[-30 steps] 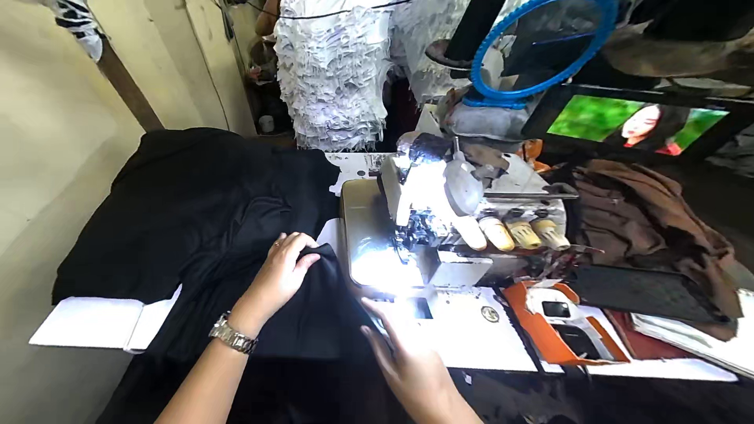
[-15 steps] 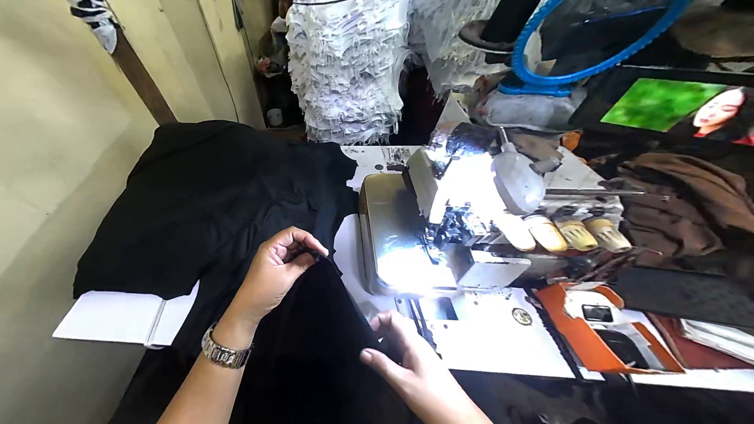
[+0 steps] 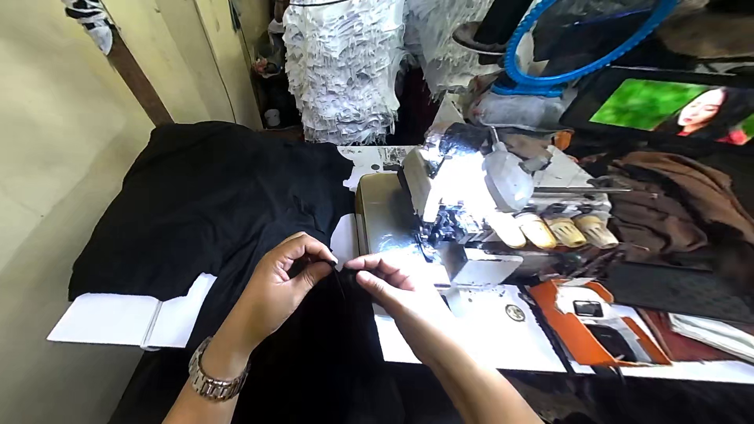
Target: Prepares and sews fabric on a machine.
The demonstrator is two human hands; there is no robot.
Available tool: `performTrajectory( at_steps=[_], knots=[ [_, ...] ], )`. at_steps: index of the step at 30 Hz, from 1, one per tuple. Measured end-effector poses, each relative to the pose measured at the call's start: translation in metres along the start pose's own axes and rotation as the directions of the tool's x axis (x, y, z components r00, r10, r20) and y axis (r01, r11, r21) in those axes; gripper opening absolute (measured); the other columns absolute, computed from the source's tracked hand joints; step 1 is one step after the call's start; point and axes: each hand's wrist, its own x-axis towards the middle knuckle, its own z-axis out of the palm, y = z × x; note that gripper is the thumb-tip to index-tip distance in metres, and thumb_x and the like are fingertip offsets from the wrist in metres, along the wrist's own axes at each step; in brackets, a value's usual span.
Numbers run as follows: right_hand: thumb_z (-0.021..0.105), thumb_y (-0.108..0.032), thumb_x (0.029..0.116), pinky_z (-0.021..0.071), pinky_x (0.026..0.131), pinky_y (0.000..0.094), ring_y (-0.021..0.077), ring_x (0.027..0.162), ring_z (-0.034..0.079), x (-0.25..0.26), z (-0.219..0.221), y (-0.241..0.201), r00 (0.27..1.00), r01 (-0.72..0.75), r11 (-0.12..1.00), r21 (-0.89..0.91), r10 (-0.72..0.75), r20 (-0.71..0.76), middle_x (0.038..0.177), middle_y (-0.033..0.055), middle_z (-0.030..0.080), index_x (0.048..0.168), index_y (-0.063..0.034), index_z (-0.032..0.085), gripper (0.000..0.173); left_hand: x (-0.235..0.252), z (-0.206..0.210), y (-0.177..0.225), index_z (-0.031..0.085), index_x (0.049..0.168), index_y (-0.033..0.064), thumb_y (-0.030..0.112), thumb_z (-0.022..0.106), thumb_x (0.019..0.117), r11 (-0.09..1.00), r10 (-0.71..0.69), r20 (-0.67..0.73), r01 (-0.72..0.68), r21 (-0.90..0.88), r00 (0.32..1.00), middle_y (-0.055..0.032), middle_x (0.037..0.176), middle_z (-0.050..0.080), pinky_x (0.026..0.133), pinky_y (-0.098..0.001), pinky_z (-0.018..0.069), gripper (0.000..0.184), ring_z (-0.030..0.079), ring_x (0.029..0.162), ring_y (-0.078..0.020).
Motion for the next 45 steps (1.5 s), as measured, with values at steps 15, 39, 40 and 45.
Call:
performTrajectory(
  at_steps=[15, 39, 40, 45],
  knots=[
    [0.061, -0.013, 0.1, 0.0559, 0.076, 0.0156, 0.0003, 0.082, 0.064, -0.016, -0.009, 0.022, 0.796, 0.583, 0.701, -0.412, -0.595, 0.114, 0.095, 0.0021, 0.067, 0.108, -0.0036, 0.065, 0.012, 0.02, 0.022, 0.033, 0.067, 0.098, 0.0106, 0.003, 0.071, 0.0926, 0.964, -0.209, 0.089, 0.221, -0.149, 0.974, 0.0025, 0.092, 0.069, 0.078, -0.0175, 0.0559, 0.01, 0.065, 0.083, -0.0027],
    [0.067, 0.0, 0.0917, 0.0532, 0.101, 0.0315, 0.018, 0.116, 0.066, -0.103, -0.096, 0.067, 0.955, 0.272, 0.869, -0.414, -0.192, 0.225, 0.12, 0.0183, 0.07, 0.109, 0.0067, 0.071, 0.019, 0.073, 0.046, 0.062, 0.068, 0.094, 0.0116, 0.0, 0.067, 0.0947, 0.951, -0.309, -0.027, 0.308, -0.034, 0.951, 0.0021, 0.076, 0.064, 0.046, -0.0112, 0.0396, 0.011, 0.05, 0.053, 0.0001],
    [0.067, 0.0, 0.0916, 0.0553, 0.097, 0.0295, 0.0137, 0.109, 0.069, -0.107, -0.096, 0.067, 0.97, 0.221, 0.893, -0.391, -0.162, 0.179, 0.114, 0.0153, 0.072, 0.11, 0.0072, 0.07, 0.02, 0.073, 0.05, 0.06, 0.068, 0.095, 0.0123, 0.002, 0.067, 0.0954, 0.959, -0.285, -0.031, 0.284, -0.011, 0.958, 0.0021, 0.076, 0.063, 0.046, -0.0112, 0.0396, 0.01, 0.05, 0.054, -0.0002],
    [0.07, -0.008, 0.0922, 0.0563, 0.087, 0.0375, 0.0194, 0.09, 0.07, -0.126, -0.101, 0.063, 0.997, 0.055, 0.866, -0.497, -0.021, 0.074, 0.095, 0.0167, 0.072, 0.103, 0.0073, 0.069, 0.019, 0.072, 0.059, 0.042, 0.067, 0.097, 0.0112, 0.002, 0.067, 0.0954, 0.976, -0.18, -0.054, 0.185, 0.116, 0.982, 0.0019, 0.081, 0.064, 0.056, -0.0129, 0.0461, 0.009, 0.057, 0.064, -0.0024]
  ],
)
